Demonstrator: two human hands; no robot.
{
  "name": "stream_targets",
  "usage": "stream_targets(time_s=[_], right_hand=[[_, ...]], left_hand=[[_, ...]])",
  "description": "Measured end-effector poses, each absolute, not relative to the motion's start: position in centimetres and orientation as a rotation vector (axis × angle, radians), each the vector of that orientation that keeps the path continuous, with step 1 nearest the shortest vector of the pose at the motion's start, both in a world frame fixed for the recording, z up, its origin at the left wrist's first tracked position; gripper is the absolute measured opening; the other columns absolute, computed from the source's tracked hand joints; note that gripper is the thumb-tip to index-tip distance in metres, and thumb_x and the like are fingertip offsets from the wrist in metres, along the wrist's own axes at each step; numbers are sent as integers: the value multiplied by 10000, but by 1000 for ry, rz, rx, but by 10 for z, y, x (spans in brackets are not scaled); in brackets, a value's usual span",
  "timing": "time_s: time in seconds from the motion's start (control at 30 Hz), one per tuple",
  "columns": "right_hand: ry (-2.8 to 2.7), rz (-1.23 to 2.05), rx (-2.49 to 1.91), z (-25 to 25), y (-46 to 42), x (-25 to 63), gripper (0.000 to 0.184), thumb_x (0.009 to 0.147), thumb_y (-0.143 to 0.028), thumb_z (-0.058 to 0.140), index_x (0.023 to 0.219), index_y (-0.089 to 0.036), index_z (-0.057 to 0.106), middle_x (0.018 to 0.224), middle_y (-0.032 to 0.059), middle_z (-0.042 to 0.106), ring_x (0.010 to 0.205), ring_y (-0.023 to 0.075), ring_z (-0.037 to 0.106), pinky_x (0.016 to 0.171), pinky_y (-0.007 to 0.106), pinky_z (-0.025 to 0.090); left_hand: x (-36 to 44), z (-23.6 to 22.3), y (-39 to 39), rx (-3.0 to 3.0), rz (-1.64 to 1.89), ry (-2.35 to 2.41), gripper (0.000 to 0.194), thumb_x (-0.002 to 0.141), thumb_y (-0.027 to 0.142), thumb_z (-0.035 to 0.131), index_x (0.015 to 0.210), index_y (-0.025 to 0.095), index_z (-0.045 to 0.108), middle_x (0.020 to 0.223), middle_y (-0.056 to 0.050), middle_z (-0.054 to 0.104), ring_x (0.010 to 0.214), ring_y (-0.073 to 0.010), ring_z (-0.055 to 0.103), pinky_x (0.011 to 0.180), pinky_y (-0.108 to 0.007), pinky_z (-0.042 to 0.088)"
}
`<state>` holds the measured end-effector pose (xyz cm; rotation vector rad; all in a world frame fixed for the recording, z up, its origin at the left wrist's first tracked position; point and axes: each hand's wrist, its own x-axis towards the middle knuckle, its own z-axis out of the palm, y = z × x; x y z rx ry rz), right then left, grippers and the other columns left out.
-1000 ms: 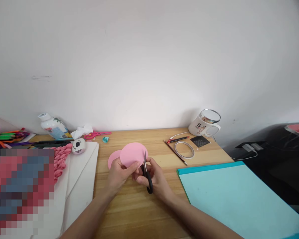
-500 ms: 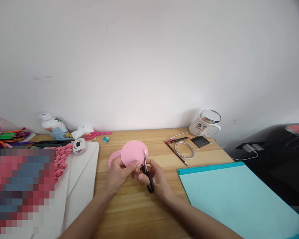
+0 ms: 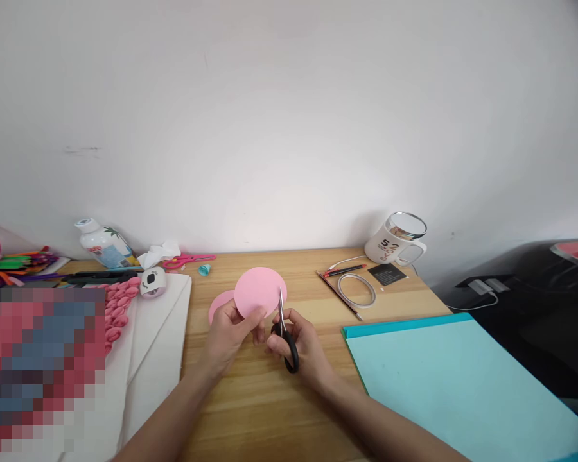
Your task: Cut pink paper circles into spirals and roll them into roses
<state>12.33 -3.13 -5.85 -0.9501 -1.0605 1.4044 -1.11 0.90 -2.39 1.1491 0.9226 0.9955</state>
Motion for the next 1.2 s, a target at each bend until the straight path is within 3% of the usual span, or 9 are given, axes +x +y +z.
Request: stream_targets(time_s=[0.23,0.43,0.7,1.0,1.2], right_hand=[[-1060,1418,-933,-64,-32,122,433,653,-472,739,841,-222,440,538,-84,459,457,80,345,441,199,256],[-1089,1307,-921,-65,-30,124,461,635,-462,770,905,-223,483,645,-35,527,570,137,491,535,251,378],[-1110,1337,-891,-62,-31,124,430,679,-515,719,896,-215,500,610,-34,524,543,138,491,536,264,399],[-1116,1351,-889,-57,-30,124,413,686,-508,706,832,-204,467,584,-60,449,508,91,329,463,213,255],[-1105,1366,-930,-55,-31,126,430,661,-516,720,801,-209,455,547,-79,433,474,74,304,437,202,231]], left_hand=[[-11,-25,8,1170,962,970,256,721,319,669,593,127,558,416,46,487,379,-63,420,394,-189,310],[-9,-20,7,1241,883,991,284,713,324,651,532,129,551,394,34,485,378,-69,416,392,-193,300],[-10,-22,6,1295,892,985,323,736,317,623,489,146,503,405,36,478,392,-71,419,418,-202,308],[-11,-20,7,1312,889,1018,282,728,321,616,523,150,526,389,45,479,380,-69,411,417,-206,311],[-11,-20,8,1310,913,1053,269,707,332,637,541,151,528,402,47,485,383,-73,426,415,-208,327]])
